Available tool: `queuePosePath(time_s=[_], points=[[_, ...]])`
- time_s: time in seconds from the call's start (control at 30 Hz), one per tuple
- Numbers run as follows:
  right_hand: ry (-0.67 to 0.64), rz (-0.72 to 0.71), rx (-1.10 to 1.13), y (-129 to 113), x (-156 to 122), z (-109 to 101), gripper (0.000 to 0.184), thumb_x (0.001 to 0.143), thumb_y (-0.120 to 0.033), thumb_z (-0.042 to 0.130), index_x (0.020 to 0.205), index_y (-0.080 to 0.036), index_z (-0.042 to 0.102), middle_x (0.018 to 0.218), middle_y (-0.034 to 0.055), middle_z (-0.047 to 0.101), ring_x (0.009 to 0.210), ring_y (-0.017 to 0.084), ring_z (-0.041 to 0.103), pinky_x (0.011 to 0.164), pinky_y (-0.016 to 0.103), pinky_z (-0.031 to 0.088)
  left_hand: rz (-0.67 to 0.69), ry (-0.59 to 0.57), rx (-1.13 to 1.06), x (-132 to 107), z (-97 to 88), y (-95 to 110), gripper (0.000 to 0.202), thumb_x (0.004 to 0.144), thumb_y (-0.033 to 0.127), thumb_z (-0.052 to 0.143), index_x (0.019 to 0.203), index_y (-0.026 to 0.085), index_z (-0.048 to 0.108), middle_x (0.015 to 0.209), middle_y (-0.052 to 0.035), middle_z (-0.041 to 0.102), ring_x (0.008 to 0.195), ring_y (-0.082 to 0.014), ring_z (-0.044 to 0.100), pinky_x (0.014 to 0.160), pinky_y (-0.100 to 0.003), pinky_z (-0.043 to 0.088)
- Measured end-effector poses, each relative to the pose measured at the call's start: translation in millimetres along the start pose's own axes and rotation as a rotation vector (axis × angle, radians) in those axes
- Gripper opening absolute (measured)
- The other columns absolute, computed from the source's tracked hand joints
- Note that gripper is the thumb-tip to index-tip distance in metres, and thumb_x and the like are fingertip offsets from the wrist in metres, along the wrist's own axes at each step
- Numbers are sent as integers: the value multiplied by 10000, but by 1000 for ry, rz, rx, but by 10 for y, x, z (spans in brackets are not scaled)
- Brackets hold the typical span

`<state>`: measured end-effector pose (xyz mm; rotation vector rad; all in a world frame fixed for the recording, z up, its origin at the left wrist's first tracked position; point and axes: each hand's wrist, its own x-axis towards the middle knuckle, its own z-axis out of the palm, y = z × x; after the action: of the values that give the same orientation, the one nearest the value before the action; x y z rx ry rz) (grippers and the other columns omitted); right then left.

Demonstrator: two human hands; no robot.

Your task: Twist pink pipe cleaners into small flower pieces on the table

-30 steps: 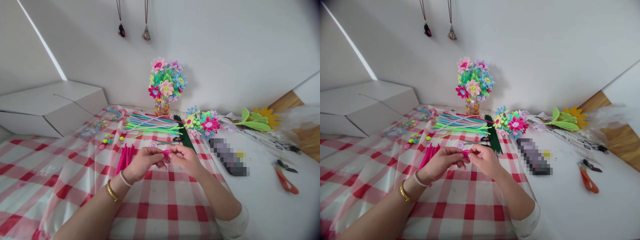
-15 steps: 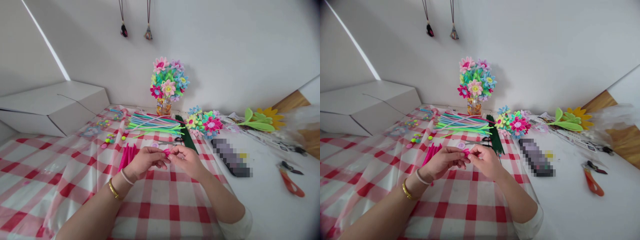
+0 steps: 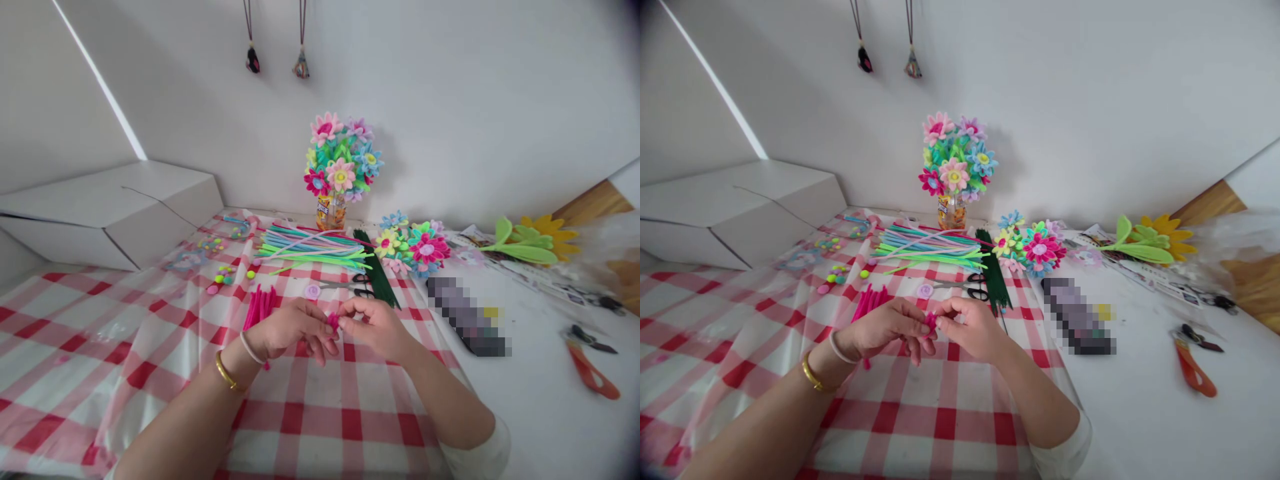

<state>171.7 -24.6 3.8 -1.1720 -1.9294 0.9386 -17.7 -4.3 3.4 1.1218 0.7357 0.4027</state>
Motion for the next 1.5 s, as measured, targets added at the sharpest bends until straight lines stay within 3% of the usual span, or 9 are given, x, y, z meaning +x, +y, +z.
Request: queuePosePath(time_s=[0.13,0.33,0.43,0.57,0.73,0.93,1.1,1.5], points=[[-41,48,11,-1,0,7,111,756,-168,510,709,-197,606,645,-31,609,606,107,549,555,212,422,4,-89,43,-7,42,-5,245,709,336,633,745,96,665,765,-114,699,528,-157,632,513,-248,442],[-9,81,39,18,5,-8,90,773,-208,525,741,-188,606,672,-15,639,624,119,576,559,218,432,65,-15,33,24,65,-28,288,756,393,573,809,119,645,740,-88,694,511,-119,596,429,-196,388],[-16,5,45,26,-5,-12,96,781,-194,536,823,-193,622,745,-2,651,691,127,595,610,225,456,61,-64,44,15,23,-20,239,771,335,556,778,117,654,660,-67,680,466,-105,576,429,-192,397],[-65,-157,23,28,-20,-9,269,789,-187,567,1051,-236,601,863,16,657,776,136,608,684,246,483,-37,-205,34,-21,-37,6,193,755,267,555,737,113,670,610,-63,670,438,-109,575,412,-192,391],[-88,-324,-89,19,-23,-3,163,812,-177,553,913,-243,662,840,22,673,757,140,620,692,252,495,-79,-271,35,-42,-51,21,178,737,251,560,722,115,674,574,-55,656,432,-113,564,411,-199,399],[2,-328,-144,77,-16,-7,158,818,-168,534,916,-235,638,841,28,662,766,146,620,690,262,503,16,-138,42,-19,-23,25,239,762,335,563,752,117,659,590,-53,643,465,-110,574,422,-197,389],[88,-419,-281,157,18,7,138,833,-198,529,926,-226,627,855,48,658,834,182,609,736,322,494,65,-11,15,17,3,17,233,732,343,603,719,113,637,535,-30,612,411,-91,525,409,-201,382],[155,-699,-540,40,39,-40,106,857,-183,503,842,-203,606,732,34,650,696,157,566,732,345,428,63,39,-102,49,47,14,161,701,206,558,590,114,631,409,-12,556,335,-80,475,357,-180,338]])
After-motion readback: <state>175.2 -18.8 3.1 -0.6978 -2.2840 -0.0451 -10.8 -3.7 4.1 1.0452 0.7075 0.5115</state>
